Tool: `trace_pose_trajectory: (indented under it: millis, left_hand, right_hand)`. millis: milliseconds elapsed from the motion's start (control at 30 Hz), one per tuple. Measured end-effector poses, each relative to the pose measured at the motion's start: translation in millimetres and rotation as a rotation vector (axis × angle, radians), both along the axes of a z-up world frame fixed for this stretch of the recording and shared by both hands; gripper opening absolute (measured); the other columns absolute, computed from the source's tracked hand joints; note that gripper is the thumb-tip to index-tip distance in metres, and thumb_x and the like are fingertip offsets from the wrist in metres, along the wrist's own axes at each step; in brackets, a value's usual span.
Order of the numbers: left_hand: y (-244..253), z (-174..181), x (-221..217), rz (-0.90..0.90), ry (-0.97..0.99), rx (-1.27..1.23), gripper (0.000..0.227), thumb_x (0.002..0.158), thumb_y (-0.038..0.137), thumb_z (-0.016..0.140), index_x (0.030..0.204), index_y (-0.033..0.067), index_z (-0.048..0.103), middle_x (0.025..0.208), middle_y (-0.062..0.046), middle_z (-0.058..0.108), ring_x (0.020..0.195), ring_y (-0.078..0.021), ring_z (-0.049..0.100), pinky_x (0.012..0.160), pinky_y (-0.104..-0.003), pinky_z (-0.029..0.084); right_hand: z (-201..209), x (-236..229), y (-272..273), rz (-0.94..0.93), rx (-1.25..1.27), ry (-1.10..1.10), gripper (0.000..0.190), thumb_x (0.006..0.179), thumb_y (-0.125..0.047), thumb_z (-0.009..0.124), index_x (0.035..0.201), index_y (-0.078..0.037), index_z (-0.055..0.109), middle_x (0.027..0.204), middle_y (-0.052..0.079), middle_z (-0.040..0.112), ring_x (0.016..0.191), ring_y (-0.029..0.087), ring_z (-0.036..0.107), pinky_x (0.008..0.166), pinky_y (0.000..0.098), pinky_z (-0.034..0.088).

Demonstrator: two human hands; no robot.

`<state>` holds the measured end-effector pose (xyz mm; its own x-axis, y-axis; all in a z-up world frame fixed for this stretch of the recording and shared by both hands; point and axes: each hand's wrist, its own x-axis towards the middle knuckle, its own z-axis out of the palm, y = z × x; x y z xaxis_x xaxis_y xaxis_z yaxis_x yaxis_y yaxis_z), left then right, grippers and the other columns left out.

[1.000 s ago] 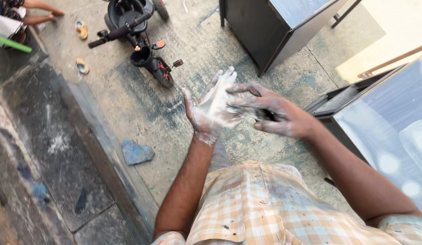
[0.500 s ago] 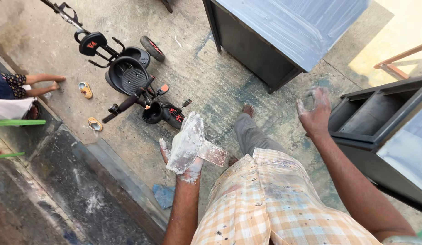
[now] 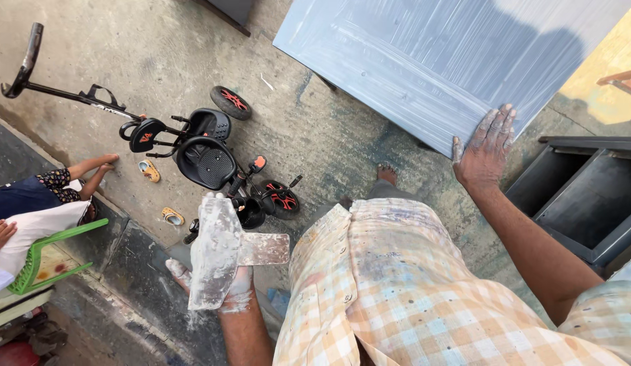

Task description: The person scoops a white paste from a metal tray and spreads it onto a flat board using a trowel. The person repeatedly applies and smooths the paste across the board's surface.

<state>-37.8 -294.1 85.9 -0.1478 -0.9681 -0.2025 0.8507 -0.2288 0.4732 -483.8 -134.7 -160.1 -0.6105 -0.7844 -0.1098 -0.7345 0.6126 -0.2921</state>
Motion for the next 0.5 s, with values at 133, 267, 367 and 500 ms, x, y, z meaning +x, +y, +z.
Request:
trace_pose_trajectory:
  millis: [133, 267, 367, 500]
  left_hand:
    - [-71.6, -7.0, -7.6, -0.035, -0.092, 0.016, 0.118, 0.087, 0.071, 0.05, 0.164, -0.0105, 0.014, 0.174, -0.027, 0.018, 0.163, -0.0389, 0.019, 0.136, -0.049, 0.015]
    - [-153.6, -21.3, -19.6, -0.096, -0.075, 0.019, 0.119, 0.086, 0.071, 0.053, 0.165, -0.0092, 0.014, 0.174, -0.026, 0.018, 0.163, -0.0381, 0.02, 0.136, -0.048, 0.016]
    - [-216.0, -32.0, -24.1, -0.127, -0.017, 0.044, 0.119, 0.085, 0.071, 0.055, 0.165, -0.0081, 0.014, 0.174, -0.026, 0.018, 0.163, -0.0375, 0.02, 0.137, -0.048, 0.016]
    - [-281.5, -29.5, -30.5, -0.179, -0.055, 0.068, 0.121, 0.083, 0.07, 0.059, 0.165, -0.0068, 0.014, 0.175, -0.025, 0.019, 0.163, -0.0366, 0.02, 0.137, -0.048, 0.016]
  right_hand:
    - [0.5, 8.2, -46.5, 0.032, 0.096, -0.011, 0.092, 0.112, -0.047, 0.047, 0.17, 0.006, -0.001, 0.177, 0.029, -0.007, 0.165, 0.044, -0.007, 0.136, 0.0589, 0.006]
    - [-7.4, 33.8, -143.9, 0.145, 0.069, -0.017, 0.092, 0.111, -0.051, 0.043, 0.168, 0.006, -0.003, 0.174, 0.028, -0.011, 0.163, 0.042, -0.01, 0.135, 0.0573, 0.002]
    - [-18.4, 65.3, -252.4, 0.162, 0.098, -0.078, 0.094, 0.11, -0.056, 0.04, 0.166, 0.006, -0.003, 0.173, 0.027, -0.012, 0.161, 0.041, -0.011, 0.133, 0.0553, 0.001]
    - [-18.9, 118.4, -416.4, 0.269, 0.052, -0.08, 0.095, 0.111, -0.062, 0.035, 0.164, 0.007, -0.002, 0.172, 0.025, -0.012, 0.16, 0.037, -0.011, 0.132, 0.0524, 0.002]
